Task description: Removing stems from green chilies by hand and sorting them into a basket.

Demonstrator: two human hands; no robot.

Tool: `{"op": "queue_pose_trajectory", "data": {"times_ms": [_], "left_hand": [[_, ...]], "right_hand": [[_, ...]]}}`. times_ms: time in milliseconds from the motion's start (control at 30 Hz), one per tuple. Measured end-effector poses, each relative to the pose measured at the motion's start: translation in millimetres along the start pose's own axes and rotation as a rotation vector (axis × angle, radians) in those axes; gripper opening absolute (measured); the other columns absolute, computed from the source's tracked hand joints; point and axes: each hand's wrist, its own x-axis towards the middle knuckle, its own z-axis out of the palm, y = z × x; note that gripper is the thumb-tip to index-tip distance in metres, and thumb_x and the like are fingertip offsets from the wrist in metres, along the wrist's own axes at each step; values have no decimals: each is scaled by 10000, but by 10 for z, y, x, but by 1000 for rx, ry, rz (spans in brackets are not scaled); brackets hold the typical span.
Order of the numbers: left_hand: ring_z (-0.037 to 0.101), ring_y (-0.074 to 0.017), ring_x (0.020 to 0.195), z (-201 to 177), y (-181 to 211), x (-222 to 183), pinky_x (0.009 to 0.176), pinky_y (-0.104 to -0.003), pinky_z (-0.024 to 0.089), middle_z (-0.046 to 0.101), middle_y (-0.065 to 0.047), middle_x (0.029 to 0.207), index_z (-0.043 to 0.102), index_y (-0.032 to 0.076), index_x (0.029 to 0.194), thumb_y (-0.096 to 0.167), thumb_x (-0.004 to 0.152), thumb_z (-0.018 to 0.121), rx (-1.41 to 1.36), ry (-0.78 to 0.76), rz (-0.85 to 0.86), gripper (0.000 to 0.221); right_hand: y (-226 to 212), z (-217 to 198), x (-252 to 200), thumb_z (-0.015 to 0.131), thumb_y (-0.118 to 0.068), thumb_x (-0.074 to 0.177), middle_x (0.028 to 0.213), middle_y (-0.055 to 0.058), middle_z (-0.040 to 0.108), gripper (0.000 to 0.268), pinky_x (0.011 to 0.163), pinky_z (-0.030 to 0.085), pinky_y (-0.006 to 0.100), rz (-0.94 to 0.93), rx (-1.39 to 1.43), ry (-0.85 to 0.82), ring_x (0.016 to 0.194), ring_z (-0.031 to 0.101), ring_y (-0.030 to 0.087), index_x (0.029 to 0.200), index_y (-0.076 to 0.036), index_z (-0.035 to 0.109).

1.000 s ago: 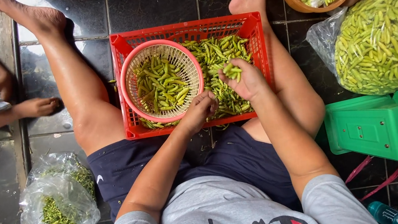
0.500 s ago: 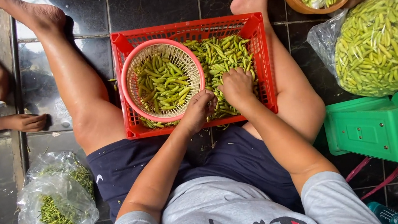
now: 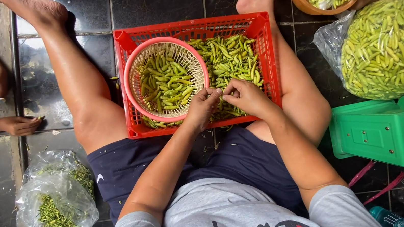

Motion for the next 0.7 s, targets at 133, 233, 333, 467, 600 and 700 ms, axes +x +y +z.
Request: {"op": "queue_pose_trajectory", "data": {"times_ms": [133, 233, 333, 467, 600, 700], "left_hand": [[485, -24, 554, -29, -56, 38, 462, -133, 385, 564, -1, 679, 624, 68, 974, 241, 963, 754, 6, 21, -8, 217], [500, -26, 550, -72, -104, 83, 465, -137, 401, 580, -2, 690, 623, 83, 958, 247, 976, 735, 10, 0, -30, 199], [496, -32, 555, -66, -49, 38, 476, -137, 386, 577, 11, 681, 621, 117, 919, 251, 976, 734, -27, -53, -79, 185], [511, -38, 599, -48, 92, -42, 508, -143, 397, 573, 21, 708, 617, 134, 925, 268, 993, 707, -121, -74, -93, 176], [592, -73, 675, -34, 202, -86, 545, -176, 441, 630, -19, 791, 614, 125, 970, 198, 990, 668, -233, -55, -83, 92], [624, -97, 725, -74, 96, -6, 578, -201, 489, 651, -56, 838, 634, 90, 1024, 118, 938, 652, -210, -64, -68, 93]], "right_hand": [[155, 114, -3, 728, -137, 938, 831, 155, 636, 154, 666, 492, 397, -61, 67, 18, 780, 633, 252, 1071, -59, 722], [228, 175, 9, 735, -97, 938, 779, 117, 663, 145, 620, 467, 334, -87, 207, 51, 678, 590, 165, 1076, -59, 717], [232, 151, 18, 740, -102, 946, 968, 95, 753, 188, 696, 479, 295, -133, 340, 32, 847, 629, 130, 1131, -81, 716], [259, -24, 31, 623, -50, 1018, 958, 94, 705, 219, 790, 523, 305, -114, 541, 56, 899, 625, 158, 1219, -48, 709], [338, -179, 178, 541, -66, 990, 1096, 53, 620, 214, 727, 513, 223, 34, 1042, 100, 964, 654, 137, 1201, -105, 530], [494, -3, 391, 603, -176, 1013, 720, -2, 553, 133, 591, 420, 233, 139, 716, 222, 655, 534, 93, 1112, -89, 587]]}}
